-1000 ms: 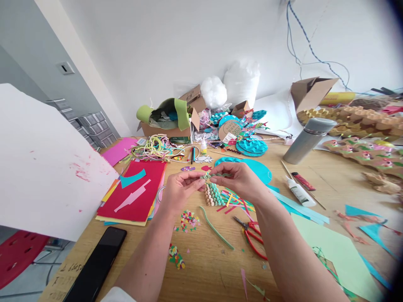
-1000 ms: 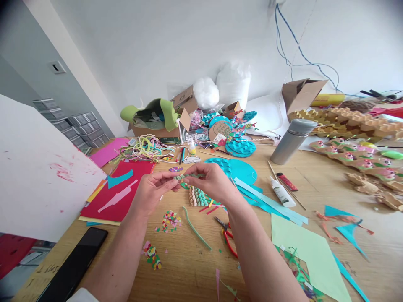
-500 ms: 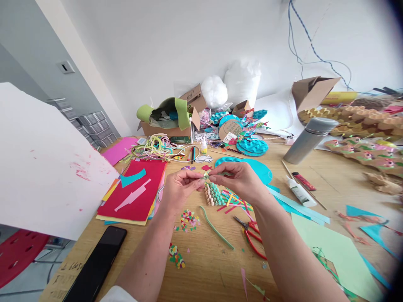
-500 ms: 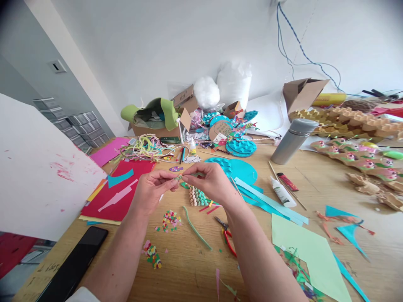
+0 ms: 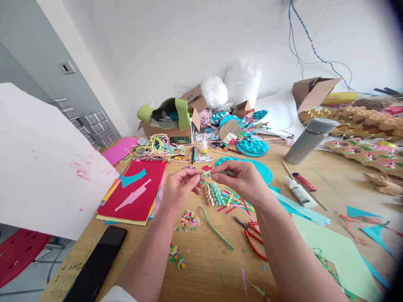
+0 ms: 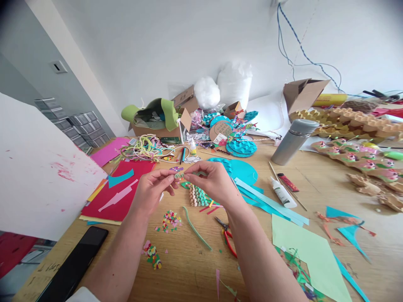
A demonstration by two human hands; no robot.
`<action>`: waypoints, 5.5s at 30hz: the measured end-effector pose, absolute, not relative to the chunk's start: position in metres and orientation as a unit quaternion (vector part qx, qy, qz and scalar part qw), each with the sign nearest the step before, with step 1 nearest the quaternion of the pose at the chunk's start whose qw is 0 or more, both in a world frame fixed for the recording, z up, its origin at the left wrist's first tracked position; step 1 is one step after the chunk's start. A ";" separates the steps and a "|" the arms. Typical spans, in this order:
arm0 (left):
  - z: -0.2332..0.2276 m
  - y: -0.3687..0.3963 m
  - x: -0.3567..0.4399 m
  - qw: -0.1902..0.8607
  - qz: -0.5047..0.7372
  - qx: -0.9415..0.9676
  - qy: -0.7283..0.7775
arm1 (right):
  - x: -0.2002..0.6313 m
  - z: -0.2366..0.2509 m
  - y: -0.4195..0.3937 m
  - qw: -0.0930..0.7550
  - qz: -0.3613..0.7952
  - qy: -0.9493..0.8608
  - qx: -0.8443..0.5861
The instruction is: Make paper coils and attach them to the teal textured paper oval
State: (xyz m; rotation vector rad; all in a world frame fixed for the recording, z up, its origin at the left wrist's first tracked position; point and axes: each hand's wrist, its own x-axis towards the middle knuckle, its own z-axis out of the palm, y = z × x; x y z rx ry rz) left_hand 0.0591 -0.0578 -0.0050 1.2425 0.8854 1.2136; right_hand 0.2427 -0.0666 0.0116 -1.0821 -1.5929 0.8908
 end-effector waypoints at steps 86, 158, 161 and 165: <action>0.001 -0.058 0.055 0.649 0.441 0.471 0.402 | 0.254 0.013 -0.071 0.438 0.355 -0.684 -0.463; -0.010 -0.042 0.061 0.664 0.612 0.224 0.366 | 0.211 -0.015 -0.057 0.394 0.465 -0.635 -0.474; -0.011 -0.043 0.061 0.673 0.605 0.244 0.349 | 0.209 -0.018 -0.055 0.394 0.449 -0.640 -0.483; -0.013 -0.045 0.063 0.691 0.563 0.309 0.332 | 0.212 -0.019 -0.055 0.409 0.443 -0.638 -0.479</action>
